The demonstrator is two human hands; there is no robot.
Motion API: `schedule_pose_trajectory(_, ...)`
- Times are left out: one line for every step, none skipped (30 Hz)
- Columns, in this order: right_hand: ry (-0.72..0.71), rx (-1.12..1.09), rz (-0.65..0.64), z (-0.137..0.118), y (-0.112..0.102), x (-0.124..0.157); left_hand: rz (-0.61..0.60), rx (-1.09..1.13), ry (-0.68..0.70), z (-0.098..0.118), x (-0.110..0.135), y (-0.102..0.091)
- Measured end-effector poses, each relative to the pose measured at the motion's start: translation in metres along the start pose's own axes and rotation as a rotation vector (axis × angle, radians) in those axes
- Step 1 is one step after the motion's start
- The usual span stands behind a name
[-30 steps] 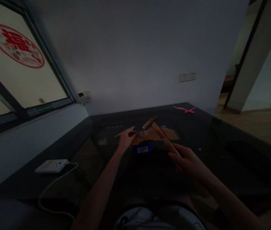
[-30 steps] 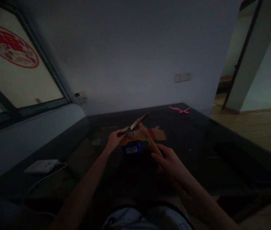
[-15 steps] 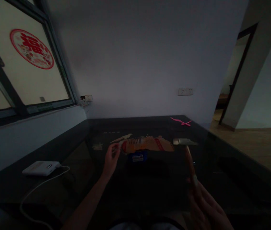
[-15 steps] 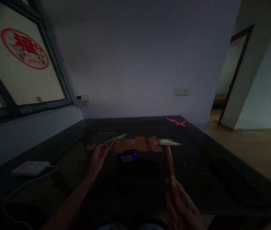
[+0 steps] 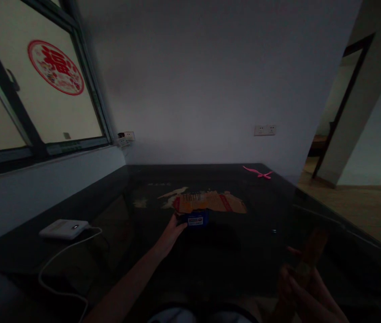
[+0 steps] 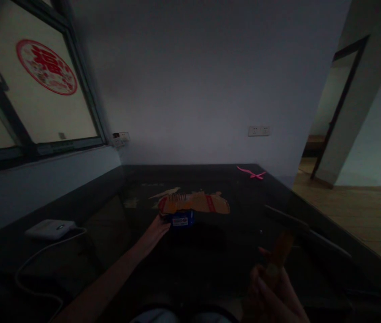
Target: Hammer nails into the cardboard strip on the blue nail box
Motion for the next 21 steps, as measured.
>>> schedule_pose_trajectory(-0.006, 0.051, 0.064, -0.003, -0.011, 0.000, 0.005, -0.004, 0.025, 0.001, -0.001, 0.003)
schedule_pose_trajectory(-0.009, 0.100, 0.124, -0.007, -0.020, 0.000, 0.008, -0.005, 0.050, 0.002, -0.003, 0.005)
schedule_pose_trajectory(-0.014, 0.136, 0.172, -0.012, -0.029, 0.000, 0.008, -0.003, 0.066, 0.002, -0.005, 0.008)
schedule_pose_trajectory(-0.022, 0.169, 0.203, -0.019, -0.036, 0.000, 0.007, 0.001, 0.073, 0.001, -0.007, 0.010)
schedule_pose_trajectory(-0.041, 0.214, 0.217, -0.027, -0.041, -0.002, 0.008, 0.005, 0.066, 0.000, -0.009, 0.013)
schedule_pose_trajectory(-0.068, 0.268, 0.215, -0.037, -0.044, -0.004, 0.011, 0.006, 0.053, -0.002, -0.011, 0.016)
schedule_pose_trajectory(-0.128, 0.389, 0.210, -0.049, -0.046, -0.006, 0.014, 0.003, 0.037, -0.004, -0.013, 0.020)
schedule_pose_trajectory(-0.189, 0.547, 0.201, -0.062, -0.047, -0.009, 0.017, -0.001, 0.025, -0.005, -0.016, 0.026)
schedule_pose_trajectory(-0.244, 0.706, 0.188, -0.074, -0.047, -0.013, 0.014, -0.003, 0.022, -0.006, -0.019, 0.032)
schedule_pose_trajectory(-0.292, 0.844, 0.193, -0.084, -0.049, -0.016, 0.007, -0.005, 0.028, -0.007, -0.022, 0.039)
schedule_pose_trajectory(-0.315, 0.974, 0.222, -0.093, -0.052, -0.019, -0.003, -0.010, 0.039, -0.008, -0.027, 0.046)
schedule_pose_trajectory(-0.331, 1.086, 0.253, -0.099, -0.055, -0.022, -0.014, -0.021, 0.051, -0.009, -0.032, 0.054)
schedule_pose_trajectory(-0.344, 1.184, 0.276, -0.104, -0.057, -0.025, -0.023, -0.042, 0.063, -0.011, -0.038, 0.062)
schedule_pose_trajectory(-0.358, 1.267, 0.284, -0.107, -0.058, -0.028, -0.030, -0.073, 0.075, -0.014, -0.045, 0.069)
schedule_pose_trajectory(-0.375, 1.334, 0.265, -0.109, -0.057, -0.031, -0.034, -0.108, 0.087, -0.016, -0.053, 0.076)
schedule_pose_trajectory(-0.391, 1.391, 0.231, -0.109, -0.055, -0.035, -0.038, -0.143, 0.097, -0.019, -0.061, 0.084)
schedule_pose_trajectory(-0.406, 1.442, 0.194, -0.108, -0.052, -0.039, -0.041, -0.171, 0.104, -0.023, -0.070, 0.091)
schedule_pose_trajectory(-0.417, 1.493, 0.157, -0.106, -0.049, -0.044, -0.043, -0.189, 0.107, -0.026, -0.078, 0.098)
schedule_pose_trajectory(-0.427, 1.546, 0.125, -0.104, -0.046, -0.048, -0.045, -0.199, 0.105, -0.030, -0.087, 0.105)
schedule_pose_trajectory(-0.440, 1.597, 0.099, -0.102, -0.043, -0.053, -0.049, -0.210, 0.101, -0.034, -0.095, 0.113)
schedule_pose_trajectory(-0.457, 1.645, 0.072, -0.100, -0.040, -0.058, -0.058, -0.222, 0.099, -0.037, -0.103, 0.122)
Point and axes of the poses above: each hand's wrist, its own x-axis away from the middle knuckle, its own y-axis out of the palm, z = x × y, the point moved 6 cm from there along -x, towards the middle knuckle, and after that the axes turned 2 degrees about -z, right-handed, at the moved point
